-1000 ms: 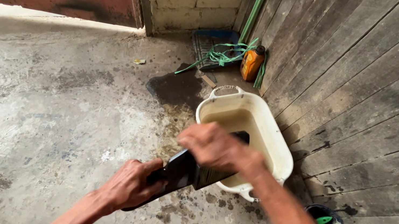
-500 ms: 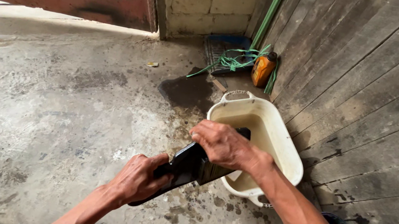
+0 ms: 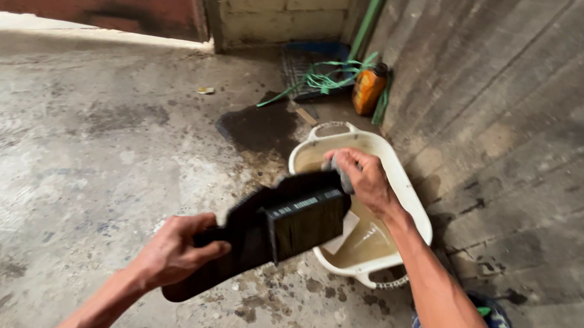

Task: The person scrubs a black air filter with a toothbrush in a white tub of water, rinses it, and places it on a cloth outside to dry. The person repeats the scrubbing and rinsing steps and then places the filter on a metal gate.

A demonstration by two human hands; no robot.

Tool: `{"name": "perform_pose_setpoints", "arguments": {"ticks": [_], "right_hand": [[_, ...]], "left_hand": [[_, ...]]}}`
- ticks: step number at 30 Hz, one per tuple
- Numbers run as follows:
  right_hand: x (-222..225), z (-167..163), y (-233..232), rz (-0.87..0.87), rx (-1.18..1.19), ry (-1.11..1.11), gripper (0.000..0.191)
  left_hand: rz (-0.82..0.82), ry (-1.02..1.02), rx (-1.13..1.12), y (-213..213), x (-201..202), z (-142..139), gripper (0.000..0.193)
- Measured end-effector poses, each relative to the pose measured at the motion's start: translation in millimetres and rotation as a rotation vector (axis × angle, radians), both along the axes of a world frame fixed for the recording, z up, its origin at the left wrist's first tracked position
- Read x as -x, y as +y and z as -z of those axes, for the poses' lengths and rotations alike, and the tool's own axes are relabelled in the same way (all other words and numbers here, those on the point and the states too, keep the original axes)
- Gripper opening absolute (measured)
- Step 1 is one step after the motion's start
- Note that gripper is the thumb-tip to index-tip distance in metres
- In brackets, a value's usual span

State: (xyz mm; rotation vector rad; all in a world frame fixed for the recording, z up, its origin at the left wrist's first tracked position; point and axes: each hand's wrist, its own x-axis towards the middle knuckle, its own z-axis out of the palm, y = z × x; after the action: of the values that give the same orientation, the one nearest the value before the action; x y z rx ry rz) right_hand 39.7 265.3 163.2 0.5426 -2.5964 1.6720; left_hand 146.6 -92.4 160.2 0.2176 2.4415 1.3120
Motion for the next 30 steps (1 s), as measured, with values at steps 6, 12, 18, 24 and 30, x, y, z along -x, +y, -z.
{"name": "perform_pose_setpoints", "arguments": {"ticks": [6, 12, 18, 24, 30], "right_hand": [[2, 33, 17, 0.176, 0.683, -0.455, 0.027], [-75, 38, 142, 0.351, 0.121, -0.573, 0.025], [-190, 78, 253, 0.474, -0.780, -0.779, 0.031], [-228, 148, 252, 0.460, -1.222, -0.546, 0.032], [-221, 171, 238, 0.410, -1.189, -0.865, 0.039]], "left_hand": [[-0.171, 0.031, -0.104, -11, 1, 18, 0.026], [-0.343, 0.093, -0.360, -15, -4, 38, 0.021], [-0.243, -0.111, -0.398, 21, -6, 42, 0.022], [-0.135, -0.270, -0.407, 56, -2, 35, 0.025], [-0.123, -0.330, -0.450, 57, -6, 32, 0.034]]}}
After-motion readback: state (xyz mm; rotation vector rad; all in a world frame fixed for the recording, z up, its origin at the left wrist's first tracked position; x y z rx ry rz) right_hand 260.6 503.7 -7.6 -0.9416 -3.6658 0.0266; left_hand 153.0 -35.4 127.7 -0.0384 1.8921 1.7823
